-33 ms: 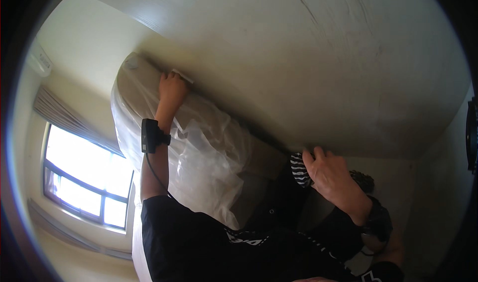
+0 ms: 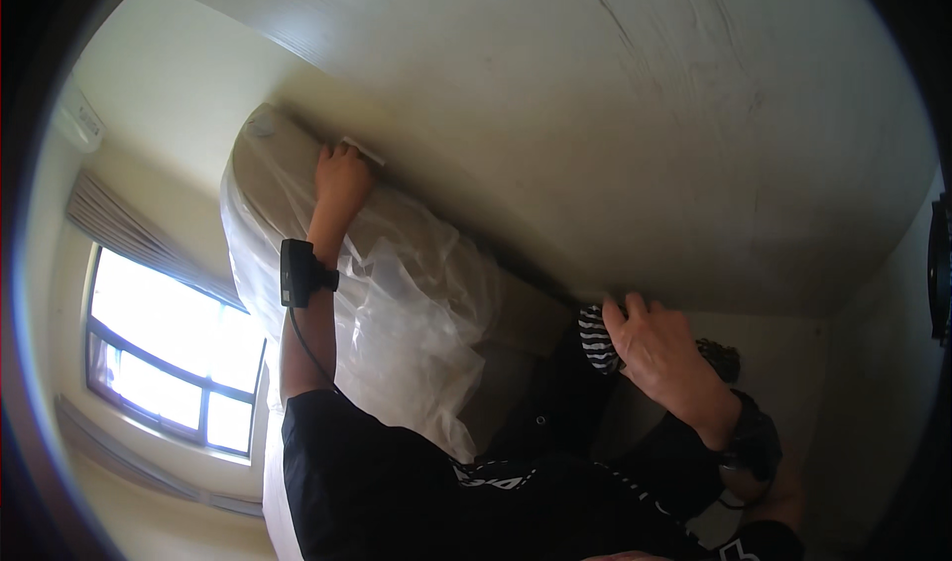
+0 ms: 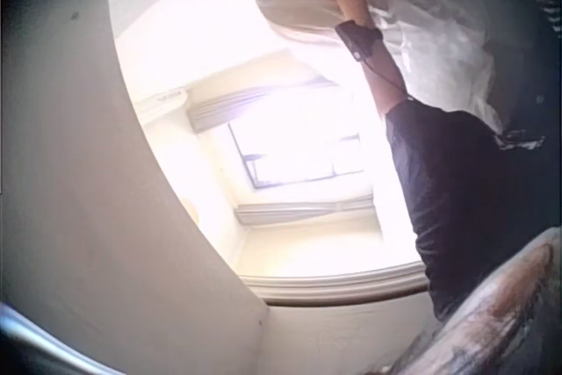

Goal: Tucking a striped cloth and plastic covering around the edges of a mattress.

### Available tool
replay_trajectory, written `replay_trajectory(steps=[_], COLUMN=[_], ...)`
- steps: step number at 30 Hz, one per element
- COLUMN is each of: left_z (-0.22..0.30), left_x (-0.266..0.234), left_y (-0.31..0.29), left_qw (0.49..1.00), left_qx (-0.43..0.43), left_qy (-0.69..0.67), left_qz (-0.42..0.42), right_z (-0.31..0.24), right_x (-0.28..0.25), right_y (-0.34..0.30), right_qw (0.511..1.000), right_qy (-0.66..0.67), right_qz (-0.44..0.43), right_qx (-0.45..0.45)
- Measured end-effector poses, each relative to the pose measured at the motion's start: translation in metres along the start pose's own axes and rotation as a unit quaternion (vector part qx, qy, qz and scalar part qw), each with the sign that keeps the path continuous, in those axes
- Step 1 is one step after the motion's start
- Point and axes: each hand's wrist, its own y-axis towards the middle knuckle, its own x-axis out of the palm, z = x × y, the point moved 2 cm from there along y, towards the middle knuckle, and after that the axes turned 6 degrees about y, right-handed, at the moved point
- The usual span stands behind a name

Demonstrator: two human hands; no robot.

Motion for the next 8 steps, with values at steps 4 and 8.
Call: replay_trajectory(steps=[4, 8], left_z=[-0.007, 0.027], left_x=[0.0, -0.048], left_y=[-0.008, -0.005], left_qw=[0.998, 0.993], left_qx=[0.009, -0.018], left_qy=[-0.022, -0.1], left_qz=[0.063, 0.066], right_z=[-0.004, 0.003], right_x=[-0.001, 0.006], right_y=[-0.004, 0.001], right_qw=[0.999, 0.992], right_qy=[-0.021, 0.002], right_qz=[-0.035, -0.119], right_qx=[0.009, 0.05])
